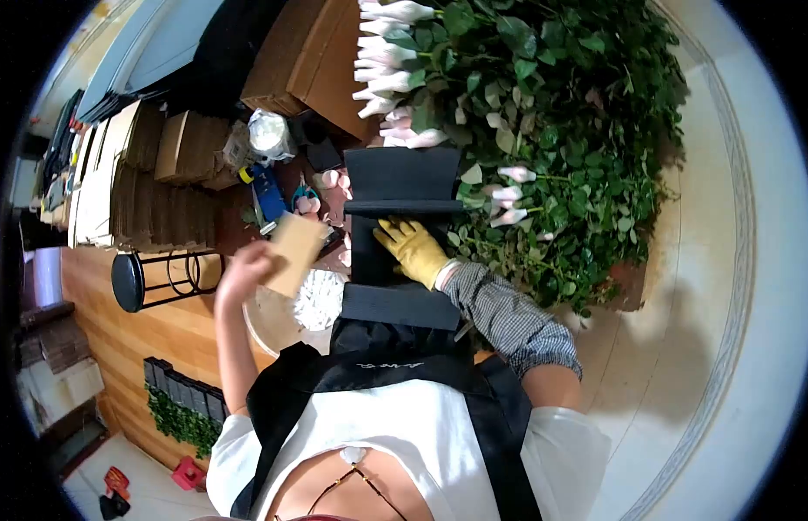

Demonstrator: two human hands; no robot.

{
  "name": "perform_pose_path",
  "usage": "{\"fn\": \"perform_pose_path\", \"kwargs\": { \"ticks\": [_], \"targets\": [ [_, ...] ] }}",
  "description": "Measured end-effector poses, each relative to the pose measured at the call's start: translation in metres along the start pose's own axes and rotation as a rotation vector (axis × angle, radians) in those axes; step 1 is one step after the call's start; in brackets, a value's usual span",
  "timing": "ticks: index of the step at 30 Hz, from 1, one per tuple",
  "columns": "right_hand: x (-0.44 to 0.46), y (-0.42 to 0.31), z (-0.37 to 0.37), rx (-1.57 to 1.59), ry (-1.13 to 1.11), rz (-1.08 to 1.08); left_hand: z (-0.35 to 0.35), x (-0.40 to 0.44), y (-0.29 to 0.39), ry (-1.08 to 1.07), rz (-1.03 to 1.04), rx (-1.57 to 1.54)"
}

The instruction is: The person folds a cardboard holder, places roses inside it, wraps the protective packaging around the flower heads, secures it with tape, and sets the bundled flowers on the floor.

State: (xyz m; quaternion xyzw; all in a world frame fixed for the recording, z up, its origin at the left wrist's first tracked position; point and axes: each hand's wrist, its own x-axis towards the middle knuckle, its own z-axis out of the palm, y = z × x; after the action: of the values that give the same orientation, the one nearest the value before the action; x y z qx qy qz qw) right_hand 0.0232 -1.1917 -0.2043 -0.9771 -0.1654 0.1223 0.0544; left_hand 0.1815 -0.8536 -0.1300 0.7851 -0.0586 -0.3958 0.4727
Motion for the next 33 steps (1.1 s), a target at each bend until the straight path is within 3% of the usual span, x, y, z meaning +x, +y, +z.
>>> {"fn": "perform_pose_path", "kwargs": {
  "ticks": [1, 3, 4, 5, 6, 7, 9, 10, 11, 13, 15, 17, 18, 19, 21, 23, 25, 26, 27, 29, 30, 31, 33],
  "targets": [
    [-0.001, 0.004, 0.006, 0.056, 0.018, -0.009, 0.033, 0.011, -0.011, -0.183, -0.050, -0.200],
    [-0.001, 0.004, 0.010, 0.019, 0.077, -0.023, 0.086, 0.032, -0.008, -0.341, -0.293, -0.473],
    [0.000, 0.003, 0.017, 0.023, 0.076, -0.018, 0.111, 0.049, -0.016, -0.350, -0.247, -0.564],
    [0.004, 0.005, 0.027, -0.041, -0.071, 0.004, 0.130, 0.069, -0.026, -0.363, -0.194, -0.653],
    [0.005, 0.007, 0.031, -0.104, -0.220, 0.036, 0.140, 0.083, -0.037, -0.326, -0.111, -0.349],
    [-0.001, 0.008, 0.014, -0.066, -0.092, -0.002, 0.150, 0.095, -0.042, -0.289, -0.021, -0.044],
    [-0.001, 0.021, 0.006, 0.188, -0.014, -0.032, 0.168, 0.109, -0.071, -0.186, 0.147, 0.033],
    [-0.005, 0.027, 0.021, 0.391, 0.349, -0.073, 0.169, 0.108, -0.072, -0.137, 0.207, 0.110],
    [-0.004, 0.031, 0.021, 0.508, 0.351, -0.014, 0.174, 0.108, -0.080, -0.020, 0.305, 0.202],
    [-0.011, 0.023, -0.015, 0.341, 0.201, 0.250, 0.185, 0.098, -0.071, 0.092, 0.215, 0.227],
    [-0.010, 0.017, -0.021, 0.522, 0.382, 0.120, 0.180, 0.103, -0.076, 0.061, 0.169, 0.216],
    [0.010, 0.009, -0.005, 0.247, -0.053, 0.173, 0.175, 0.095, -0.056, 0.066, 0.283, 0.375],
    [0.011, 0.001, -0.012, 0.033, -0.183, 0.157, 0.174, 0.107, -0.068, 0.138, 0.380, 0.595],
    [0.014, -0.001, -0.007, -0.005, -0.157, 0.149, 0.168, 0.096, -0.041, 0.116, 0.389, 0.817],
    [0.016, -0.004, -0.006, -0.041, -0.137, 0.158, 0.161, 0.087, -0.006, 0.079, 0.375, 0.835],
    [0.011, -0.008, -0.016, -0.038, -0.150, 0.189, 0.156, 0.097, -0.003, -0.307, 0.270, 0.197],
    [0.011, -0.008, -0.008, 0.025, -0.090, 0.200, 0.165, 0.098, 0.007, -0.570, 0.058, 0.083],
    [0.013, -0.007, 0.002, 0.062, -0.074, 0.220, 0.176, 0.146, -0.058, -0.622, 0.161, 0.349],
    [0.017, -0.005, 0.014, 0.107, -0.054, 0.242, 0.181, 0.120, -0.027, -0.527, 0.236, 0.491],
    [0.011, 0.008, 0.023, 0.420, 0.067, 0.245, 0.187, 0.111, -0.017, -0.515, 0.182, 0.477],
    [-0.002, 0.017, 0.010, 0.792, 0.071, 0.238, 0.188, 0.114, -0.019, -0.559, 0.192, 0.490],
    [-0.017, 0.019, -0.005, 1.101, 0.032, 0.258, 0.189, 0.105, -0.003, -0.580, 0.131, 0.592],
    [-0.053, 0.021, -0.060, 1.540, -0.186, 0.071, 0.189, 0.105, -0.028, -0.504, 0.344, 0.442]
  ]
}}
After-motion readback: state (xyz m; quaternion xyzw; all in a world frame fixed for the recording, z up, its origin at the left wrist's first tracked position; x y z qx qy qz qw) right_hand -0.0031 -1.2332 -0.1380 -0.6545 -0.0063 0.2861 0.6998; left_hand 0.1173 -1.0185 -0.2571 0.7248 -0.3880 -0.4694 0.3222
